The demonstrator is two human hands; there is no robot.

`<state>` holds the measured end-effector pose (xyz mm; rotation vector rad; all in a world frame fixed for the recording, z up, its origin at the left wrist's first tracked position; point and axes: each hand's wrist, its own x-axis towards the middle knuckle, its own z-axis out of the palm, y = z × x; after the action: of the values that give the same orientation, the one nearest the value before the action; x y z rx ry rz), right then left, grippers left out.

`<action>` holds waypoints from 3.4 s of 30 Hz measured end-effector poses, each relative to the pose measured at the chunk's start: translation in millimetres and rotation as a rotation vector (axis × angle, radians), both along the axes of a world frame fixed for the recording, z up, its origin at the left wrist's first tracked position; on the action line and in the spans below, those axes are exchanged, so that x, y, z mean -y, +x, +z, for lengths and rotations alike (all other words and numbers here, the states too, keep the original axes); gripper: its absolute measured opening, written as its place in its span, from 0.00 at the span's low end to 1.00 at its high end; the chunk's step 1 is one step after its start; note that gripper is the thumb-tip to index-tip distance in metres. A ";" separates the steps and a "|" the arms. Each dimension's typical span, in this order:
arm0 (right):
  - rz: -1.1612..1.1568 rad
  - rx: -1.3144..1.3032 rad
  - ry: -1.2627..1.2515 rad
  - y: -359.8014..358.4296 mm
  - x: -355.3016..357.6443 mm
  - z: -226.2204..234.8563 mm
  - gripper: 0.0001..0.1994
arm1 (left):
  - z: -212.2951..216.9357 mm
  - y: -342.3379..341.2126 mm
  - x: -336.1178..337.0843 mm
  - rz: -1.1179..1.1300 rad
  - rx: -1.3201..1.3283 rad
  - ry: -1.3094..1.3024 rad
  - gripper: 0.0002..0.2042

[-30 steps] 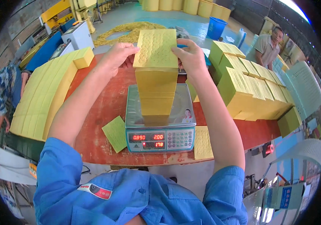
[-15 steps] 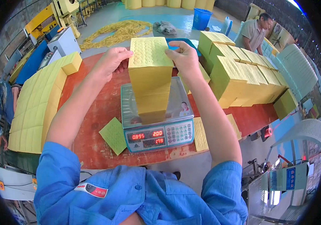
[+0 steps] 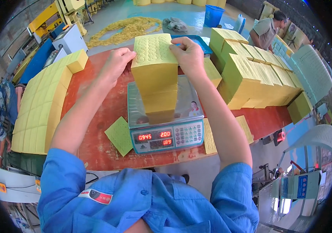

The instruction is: Weighing stacks of yellow paper blocks on a scale and then stacking them on a table or conveyor.

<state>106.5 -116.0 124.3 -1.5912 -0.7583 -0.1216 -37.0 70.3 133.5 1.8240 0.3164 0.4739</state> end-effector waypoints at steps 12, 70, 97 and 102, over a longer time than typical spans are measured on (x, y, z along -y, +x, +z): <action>0.050 -0.107 0.222 -31.7 42.1 -0.2 0.10 | -13.0 -103.0 54.7 0.152 0.132 -0.173 0.13; 0.021 -0.483 0.274 -56.7 42.7 -155.9 0.23 | 3.5 -27.9 62.2 -0.436 -0.284 -0.595 0.29; 0.015 -1.069 0.694 -113.3 292.1 -183.7 0.23 | -14.7 6.7 246.1 -0.587 -0.341 -0.686 0.29; -0.187 -0.996 0.610 -38.7 434.4 -200.6 0.23 | -46.7 99.5 382.1 -0.771 -0.334 -0.724 0.29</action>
<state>67.8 -550.4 -76.3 -0.9376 0.2074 0.2736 62.5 -311.8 86.8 1.1661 -0.0198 -0.4471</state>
